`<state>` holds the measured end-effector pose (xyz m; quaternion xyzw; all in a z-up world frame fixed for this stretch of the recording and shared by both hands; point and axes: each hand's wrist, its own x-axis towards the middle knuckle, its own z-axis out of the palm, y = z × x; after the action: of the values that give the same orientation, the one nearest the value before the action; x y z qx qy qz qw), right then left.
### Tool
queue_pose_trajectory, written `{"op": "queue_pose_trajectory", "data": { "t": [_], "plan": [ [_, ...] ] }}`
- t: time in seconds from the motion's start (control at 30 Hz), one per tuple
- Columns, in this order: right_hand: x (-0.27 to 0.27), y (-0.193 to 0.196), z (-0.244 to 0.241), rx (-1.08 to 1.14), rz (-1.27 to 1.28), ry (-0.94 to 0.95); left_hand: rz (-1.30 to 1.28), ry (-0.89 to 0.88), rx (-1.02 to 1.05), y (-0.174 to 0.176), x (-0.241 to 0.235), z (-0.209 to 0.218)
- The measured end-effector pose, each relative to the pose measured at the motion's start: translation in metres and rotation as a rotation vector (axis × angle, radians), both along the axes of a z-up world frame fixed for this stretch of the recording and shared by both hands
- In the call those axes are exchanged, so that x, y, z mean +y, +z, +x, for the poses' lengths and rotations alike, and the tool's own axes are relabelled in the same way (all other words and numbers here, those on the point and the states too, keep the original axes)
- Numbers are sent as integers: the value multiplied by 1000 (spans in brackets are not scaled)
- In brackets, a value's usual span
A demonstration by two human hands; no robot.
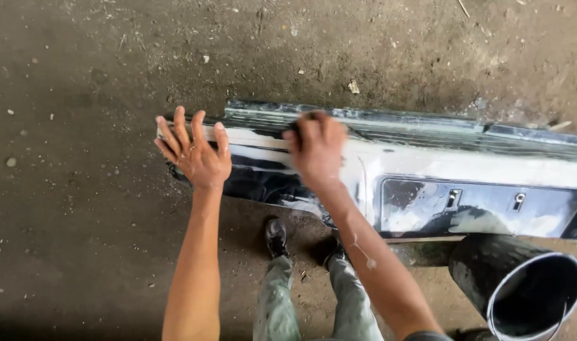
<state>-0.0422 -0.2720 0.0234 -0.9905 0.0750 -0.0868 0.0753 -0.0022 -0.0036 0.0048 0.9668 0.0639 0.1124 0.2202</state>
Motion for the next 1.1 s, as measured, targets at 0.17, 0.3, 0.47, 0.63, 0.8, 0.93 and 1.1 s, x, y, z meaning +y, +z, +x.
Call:
{"op": "queue_pose_trajectory", "data": {
  "t": [0.17, 0.3, 0.47, 0.63, 0.8, 0.93, 1.1],
  "plan": [
    [-162, -5, -34, 215, 1160, -582, 194, 51, 29, -50, -10, -3],
    [-184, 38, -60, -108, -31, -153, 196, 101, 35, -5, -67, -10],
    [-14, 21, 36, 3, 220, 113, 53, 93, -39, 2, -78, -10],
    [-54, 48, -2, 100, 323, 268, 12, 103, -49, 15, -86, -7],
    [-58, 35, 0, 68, 204, 237, 19, 108, -52, 3, -84, -11],
    [-51, 35, 22, 93, 327, 279, 23, 139, -70, 9, -81, -9],
    [-66, 29, -4, -25, 226, 253, 19, 150, -40, 10, -85, -3]
  ]
}}
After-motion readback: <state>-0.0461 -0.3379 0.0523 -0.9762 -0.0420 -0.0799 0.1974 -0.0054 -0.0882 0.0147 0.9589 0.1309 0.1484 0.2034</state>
